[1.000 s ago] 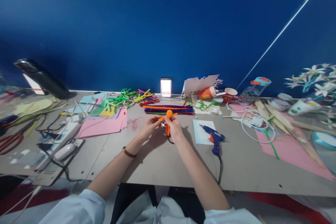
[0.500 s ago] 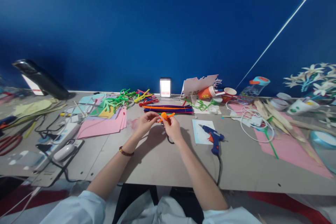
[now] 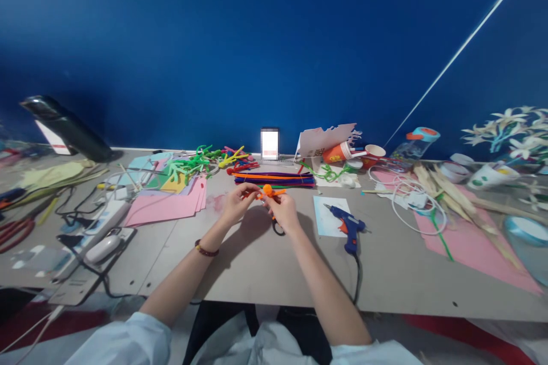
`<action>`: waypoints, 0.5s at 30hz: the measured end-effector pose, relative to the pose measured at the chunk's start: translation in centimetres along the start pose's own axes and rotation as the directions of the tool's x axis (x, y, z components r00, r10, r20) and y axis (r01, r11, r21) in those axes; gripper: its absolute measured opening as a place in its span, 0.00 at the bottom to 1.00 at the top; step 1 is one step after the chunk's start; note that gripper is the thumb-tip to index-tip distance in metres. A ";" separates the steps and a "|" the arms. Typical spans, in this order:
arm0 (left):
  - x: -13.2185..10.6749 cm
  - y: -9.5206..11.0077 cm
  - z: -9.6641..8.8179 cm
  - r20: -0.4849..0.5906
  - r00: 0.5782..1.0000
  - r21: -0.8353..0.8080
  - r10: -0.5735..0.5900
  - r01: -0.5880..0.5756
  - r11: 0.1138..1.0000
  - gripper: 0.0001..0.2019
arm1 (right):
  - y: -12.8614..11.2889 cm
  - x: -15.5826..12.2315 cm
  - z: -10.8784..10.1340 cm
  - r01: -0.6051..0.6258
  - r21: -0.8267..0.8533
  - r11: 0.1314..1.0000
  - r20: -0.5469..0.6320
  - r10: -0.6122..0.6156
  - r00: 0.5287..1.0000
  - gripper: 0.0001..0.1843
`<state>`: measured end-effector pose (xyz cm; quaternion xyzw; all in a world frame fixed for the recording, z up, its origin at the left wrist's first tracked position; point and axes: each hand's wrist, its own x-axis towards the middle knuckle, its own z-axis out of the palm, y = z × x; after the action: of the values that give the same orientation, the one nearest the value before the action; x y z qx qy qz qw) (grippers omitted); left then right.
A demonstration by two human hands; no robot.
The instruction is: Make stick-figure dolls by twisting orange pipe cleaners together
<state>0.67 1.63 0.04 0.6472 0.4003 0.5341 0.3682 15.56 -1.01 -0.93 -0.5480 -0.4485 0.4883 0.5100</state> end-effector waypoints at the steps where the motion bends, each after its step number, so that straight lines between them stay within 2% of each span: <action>1: 0.0 0.1 0.0 0.002 1.000 0.010 0.022 -0.022 1.000 0.04 | 0.2 0.1 0.0 0.002 -0.031 1.000 -0.011 -0.002 1.000 0.19; 4: -0.2 0.4 0.0 0.018 0.997 0.027 0.075 -0.076 0.997 0.05 | 0.4 0.2 -0.1 0.021 -0.075 0.997 -0.070 -0.026 0.997 0.18; 6: -0.5 0.7 0.2 0.039 0.994 0.037 0.105 -0.106 0.994 0.05 | 0.3 0.2 0.0 0.022 -0.037 0.999 -0.110 -0.026 0.994 0.19; 9: -1.1 1.0 0.7 0.062 0.988 0.050 0.140 -0.143 0.988 0.06 | 0.1 0.3 0.1 0.015 0.106 0.994 -0.141 0.000 0.990 0.20; 11: -1.8 1.1 1.3 0.039 0.989 0.050 0.143 -0.145 0.988 0.06 | 0.0 0.4 0.3 0.010 0.219 0.976 -0.168 0.028 0.985 0.21; 15: -3.1 0.9 2.7 -0.013 0.997 0.059 0.079 -0.079 0.995 0.05 | 0.2 0.6 0.4 -0.019 0.396 0.918 -0.173 0.095 0.980 0.22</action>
<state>3.13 -1.73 -0.81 0.6690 0.3927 0.5412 0.3246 15.21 -0.41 -1.17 -0.4914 -0.2750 0.5288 0.6350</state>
